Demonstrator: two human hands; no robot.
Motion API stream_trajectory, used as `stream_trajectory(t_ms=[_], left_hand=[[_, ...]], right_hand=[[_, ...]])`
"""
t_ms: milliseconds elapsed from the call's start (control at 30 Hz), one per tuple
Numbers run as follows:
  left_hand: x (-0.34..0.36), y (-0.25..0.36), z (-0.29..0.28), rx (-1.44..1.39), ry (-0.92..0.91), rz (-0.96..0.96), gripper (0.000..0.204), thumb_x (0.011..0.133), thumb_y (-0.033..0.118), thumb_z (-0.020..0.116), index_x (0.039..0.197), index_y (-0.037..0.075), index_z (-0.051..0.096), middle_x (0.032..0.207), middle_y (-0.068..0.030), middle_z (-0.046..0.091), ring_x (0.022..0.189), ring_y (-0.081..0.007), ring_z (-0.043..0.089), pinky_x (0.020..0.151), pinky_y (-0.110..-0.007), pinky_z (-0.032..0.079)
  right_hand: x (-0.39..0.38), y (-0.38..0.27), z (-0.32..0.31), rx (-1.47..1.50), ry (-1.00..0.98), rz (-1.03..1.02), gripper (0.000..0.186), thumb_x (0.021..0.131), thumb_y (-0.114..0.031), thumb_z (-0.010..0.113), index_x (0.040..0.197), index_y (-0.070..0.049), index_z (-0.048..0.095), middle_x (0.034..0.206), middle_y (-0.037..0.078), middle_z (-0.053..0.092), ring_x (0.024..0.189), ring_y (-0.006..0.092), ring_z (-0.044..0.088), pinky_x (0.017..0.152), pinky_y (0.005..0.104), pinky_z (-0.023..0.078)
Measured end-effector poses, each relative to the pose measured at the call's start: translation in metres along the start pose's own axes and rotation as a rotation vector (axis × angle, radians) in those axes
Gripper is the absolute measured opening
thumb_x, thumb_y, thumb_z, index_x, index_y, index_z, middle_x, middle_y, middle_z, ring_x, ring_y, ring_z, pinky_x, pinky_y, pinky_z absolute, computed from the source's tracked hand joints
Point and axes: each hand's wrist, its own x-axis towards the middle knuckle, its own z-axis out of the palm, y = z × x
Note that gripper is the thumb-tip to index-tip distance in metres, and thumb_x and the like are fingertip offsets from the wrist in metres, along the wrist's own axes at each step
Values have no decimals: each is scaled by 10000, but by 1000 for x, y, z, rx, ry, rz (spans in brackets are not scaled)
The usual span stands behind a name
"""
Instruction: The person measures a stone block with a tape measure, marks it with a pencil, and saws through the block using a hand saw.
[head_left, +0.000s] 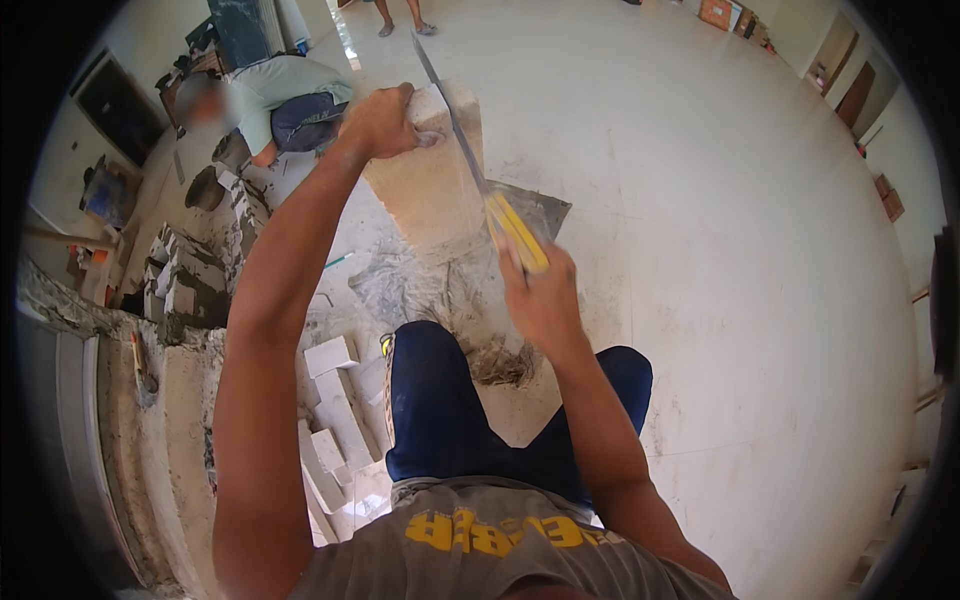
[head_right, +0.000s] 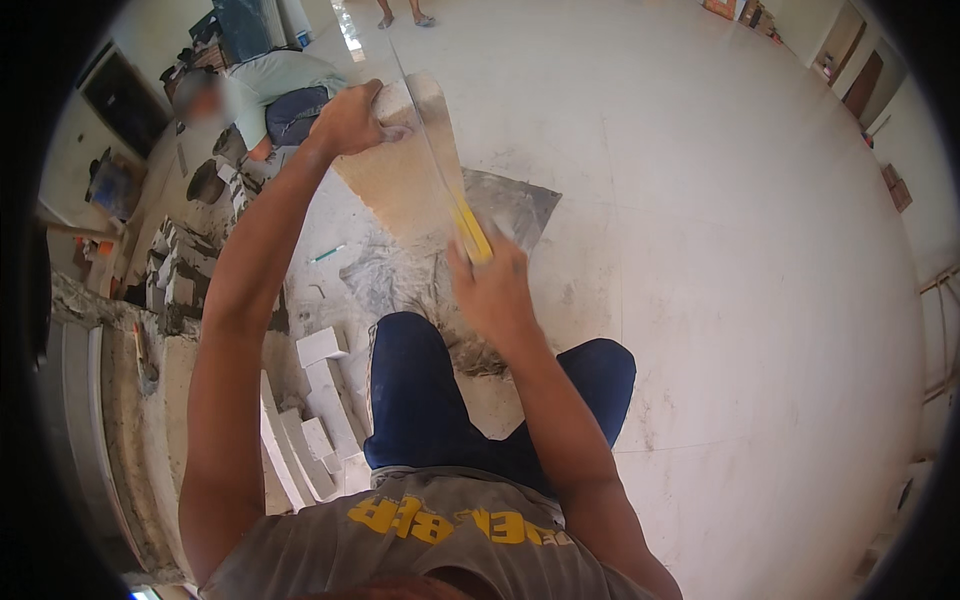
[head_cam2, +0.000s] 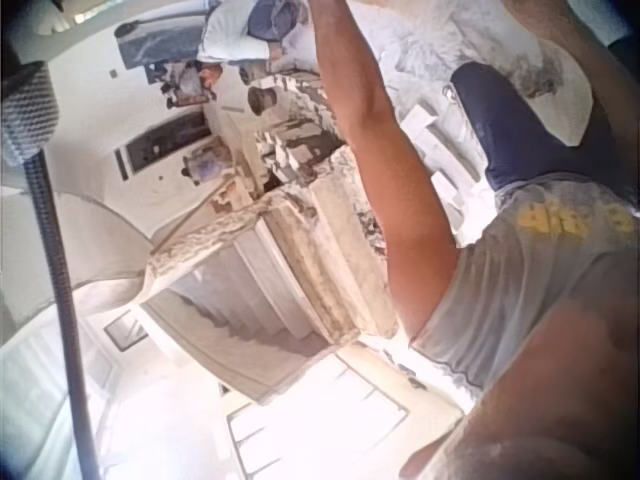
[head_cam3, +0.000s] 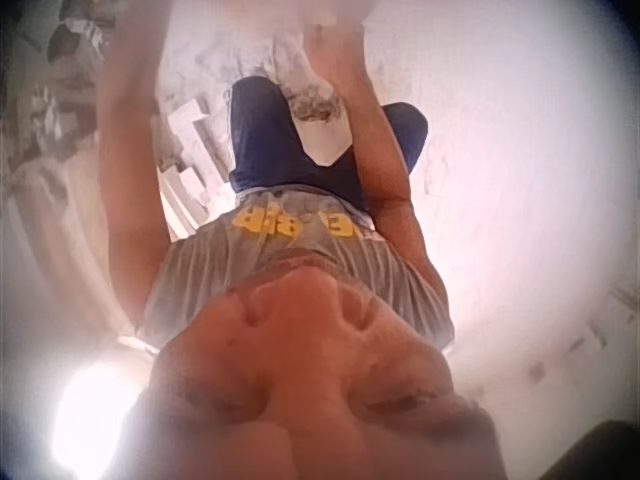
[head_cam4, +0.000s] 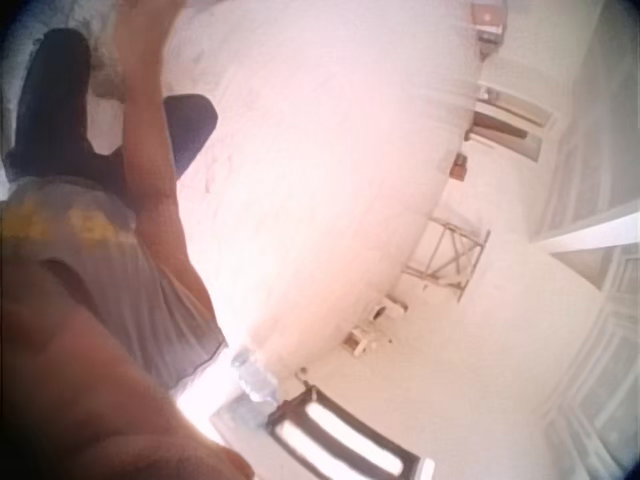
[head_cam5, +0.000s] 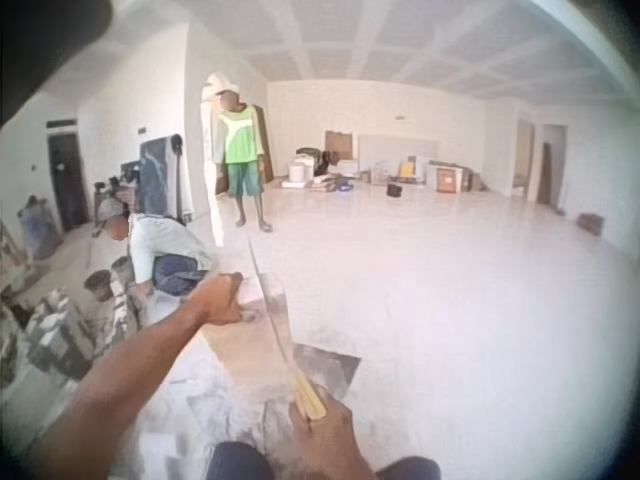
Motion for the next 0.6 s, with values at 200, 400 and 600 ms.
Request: stream_trajectory(t_ms=[200,400,600], left_hand=[[-3,-13,0,33,59,20,882,673,573,930,1210,-83,688,1085,-286,758,1080,-429,741,953,-489,574],[3,-8,8,-8,69,74,814,684,554,931,1150,-67,684,1044,-303,745,1047,-462,728,917,-511,574],[8,6,5,-11,50,51,806,682,543,938,1143,-67,682,1030,-310,742,1025,-465,730,899,-524,573]], right_hand=[[1,-23,8,81,45,-29,300,1038,-175,650,1175,92,631,969,319,691,917,507,700,771,486,560],[-55,-12,-18,84,38,-3,294,1011,-148,672,1210,68,648,1020,300,703,941,510,693,780,533,546],[30,-3,18,-62,126,-56,307,1008,-130,666,1242,67,647,999,300,707,913,503,704,786,518,557]])
